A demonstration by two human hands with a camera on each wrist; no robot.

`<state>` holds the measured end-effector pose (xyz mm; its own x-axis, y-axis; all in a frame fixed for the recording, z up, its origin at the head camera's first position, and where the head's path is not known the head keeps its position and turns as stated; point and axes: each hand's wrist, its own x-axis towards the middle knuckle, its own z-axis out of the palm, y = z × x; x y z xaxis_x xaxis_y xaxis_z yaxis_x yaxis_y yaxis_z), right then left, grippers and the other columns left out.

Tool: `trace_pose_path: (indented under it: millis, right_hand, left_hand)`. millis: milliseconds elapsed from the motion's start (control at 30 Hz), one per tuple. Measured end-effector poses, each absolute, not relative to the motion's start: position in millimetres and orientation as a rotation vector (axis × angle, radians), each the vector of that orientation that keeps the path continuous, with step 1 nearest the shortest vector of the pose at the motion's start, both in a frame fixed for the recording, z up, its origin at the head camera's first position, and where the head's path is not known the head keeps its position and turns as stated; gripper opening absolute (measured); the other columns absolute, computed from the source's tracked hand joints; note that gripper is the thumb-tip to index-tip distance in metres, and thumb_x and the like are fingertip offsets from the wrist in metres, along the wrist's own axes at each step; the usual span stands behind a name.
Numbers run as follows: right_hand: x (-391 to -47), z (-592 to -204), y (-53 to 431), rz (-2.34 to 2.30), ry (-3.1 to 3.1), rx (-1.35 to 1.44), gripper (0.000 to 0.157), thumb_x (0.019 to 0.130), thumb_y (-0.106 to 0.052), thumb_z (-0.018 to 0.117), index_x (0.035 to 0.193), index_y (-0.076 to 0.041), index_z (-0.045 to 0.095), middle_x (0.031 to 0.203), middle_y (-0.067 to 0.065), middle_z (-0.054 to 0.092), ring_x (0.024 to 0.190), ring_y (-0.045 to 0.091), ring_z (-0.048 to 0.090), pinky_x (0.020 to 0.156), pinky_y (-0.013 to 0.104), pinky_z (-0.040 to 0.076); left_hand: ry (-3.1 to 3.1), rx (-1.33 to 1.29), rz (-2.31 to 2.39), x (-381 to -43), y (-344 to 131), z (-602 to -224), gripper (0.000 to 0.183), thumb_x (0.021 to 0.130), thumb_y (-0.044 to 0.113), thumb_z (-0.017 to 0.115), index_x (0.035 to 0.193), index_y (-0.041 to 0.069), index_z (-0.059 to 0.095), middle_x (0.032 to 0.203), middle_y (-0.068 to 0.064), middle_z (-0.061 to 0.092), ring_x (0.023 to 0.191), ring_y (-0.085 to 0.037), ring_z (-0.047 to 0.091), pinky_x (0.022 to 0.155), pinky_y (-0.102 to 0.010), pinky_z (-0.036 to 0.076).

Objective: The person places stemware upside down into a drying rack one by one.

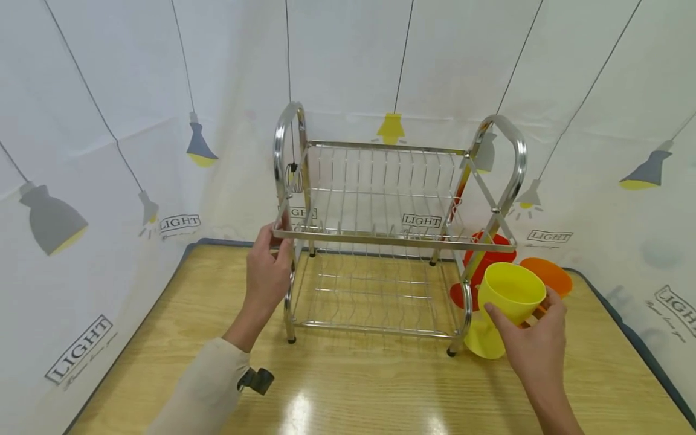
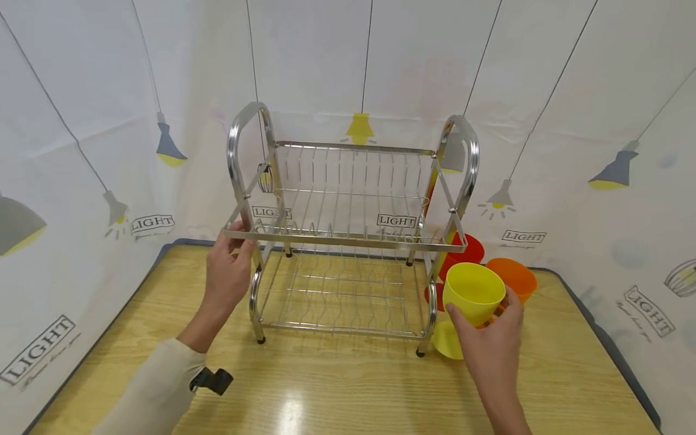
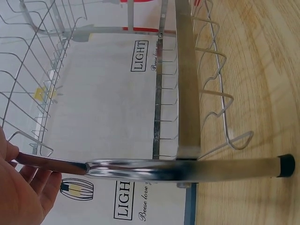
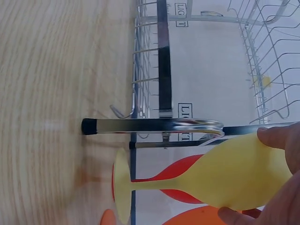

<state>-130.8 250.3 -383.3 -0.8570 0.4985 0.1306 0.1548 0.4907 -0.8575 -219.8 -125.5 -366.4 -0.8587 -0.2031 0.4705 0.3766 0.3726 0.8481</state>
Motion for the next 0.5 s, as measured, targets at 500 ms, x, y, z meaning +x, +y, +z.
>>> trace_pose_path:
  millis: [500]
  right_hand:
    - [-119.5, -362.5, 244.0, 1.299, -2.316, -0.554, 0.092, 0.085, -0.026, 0.075, 0.153, -0.014, 0.015, 0.149, 0.015, 0.031, 0.131, 0.039, 0.039, 0.101, 0.06, 0.043]
  left_hand:
    - [-2.14, -0.137, -1.516, -218.4, -124.9, -364.8, 0.026, 0.099, 0.012, 0.052, 0.123, 0.002, 0.055, 0.106, -0.015, 0.065, 0.094, -0.024, 0.061, 0.078, -0.039, 0.058]
